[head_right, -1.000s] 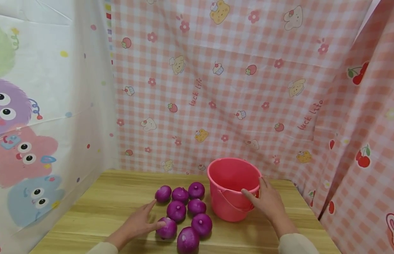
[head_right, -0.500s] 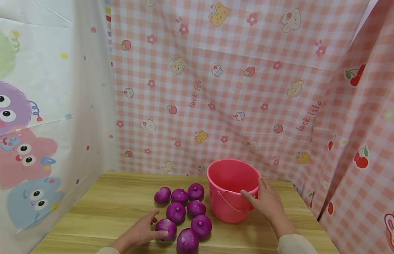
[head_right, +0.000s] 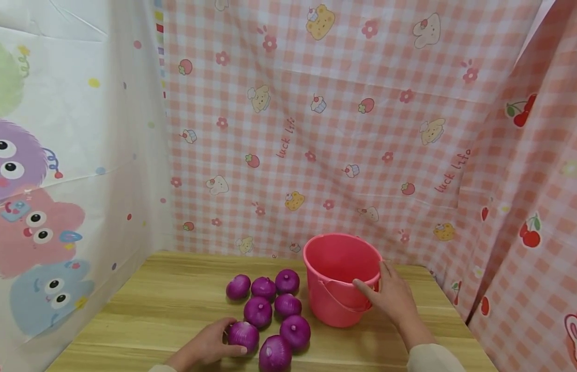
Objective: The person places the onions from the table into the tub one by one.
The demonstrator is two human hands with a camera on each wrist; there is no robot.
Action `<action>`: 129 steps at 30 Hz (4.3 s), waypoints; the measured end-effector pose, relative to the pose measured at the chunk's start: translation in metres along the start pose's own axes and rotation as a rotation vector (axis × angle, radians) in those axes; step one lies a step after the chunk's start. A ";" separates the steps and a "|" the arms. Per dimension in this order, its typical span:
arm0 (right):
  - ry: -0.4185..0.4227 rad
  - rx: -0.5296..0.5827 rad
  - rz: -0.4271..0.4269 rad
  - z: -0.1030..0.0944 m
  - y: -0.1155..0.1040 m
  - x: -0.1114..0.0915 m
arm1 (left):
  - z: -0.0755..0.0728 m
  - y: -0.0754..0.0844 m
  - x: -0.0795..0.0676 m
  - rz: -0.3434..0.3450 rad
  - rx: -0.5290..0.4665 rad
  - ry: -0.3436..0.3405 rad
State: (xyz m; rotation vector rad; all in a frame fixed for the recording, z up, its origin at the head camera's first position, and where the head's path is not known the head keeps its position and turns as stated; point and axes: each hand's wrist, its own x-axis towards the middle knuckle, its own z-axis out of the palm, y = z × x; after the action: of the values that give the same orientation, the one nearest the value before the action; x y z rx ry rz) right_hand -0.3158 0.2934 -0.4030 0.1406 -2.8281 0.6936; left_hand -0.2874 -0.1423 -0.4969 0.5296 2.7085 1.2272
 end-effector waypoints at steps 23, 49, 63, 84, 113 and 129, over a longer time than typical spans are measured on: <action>-0.008 0.019 0.000 0.002 0.003 0.001 | -0.005 0.003 0.003 0.024 -0.091 0.093; -0.005 0.032 0.013 0.001 0.001 0.000 | -0.019 0.044 0.035 0.003 -0.043 0.194; 0.000 0.033 0.010 0.002 0.002 0.000 | -0.025 0.086 0.065 0.020 -0.090 0.225; -0.010 0.029 0.020 0.002 0.002 0.001 | -0.016 0.154 0.116 0.146 -0.085 0.238; 0.005 0.037 0.005 0.003 -0.003 0.003 | 0.026 0.199 0.153 0.106 0.036 0.207; 0.016 0.044 0.002 0.002 0.002 0.000 | -0.001 0.175 0.145 0.171 -0.032 0.200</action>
State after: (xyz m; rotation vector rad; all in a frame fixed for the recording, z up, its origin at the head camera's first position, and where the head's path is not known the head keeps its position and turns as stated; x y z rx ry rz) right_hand -0.3161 0.2942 -0.4059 0.1390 -2.7992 0.7547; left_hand -0.3766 0.0165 -0.3610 0.6810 2.8505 1.4356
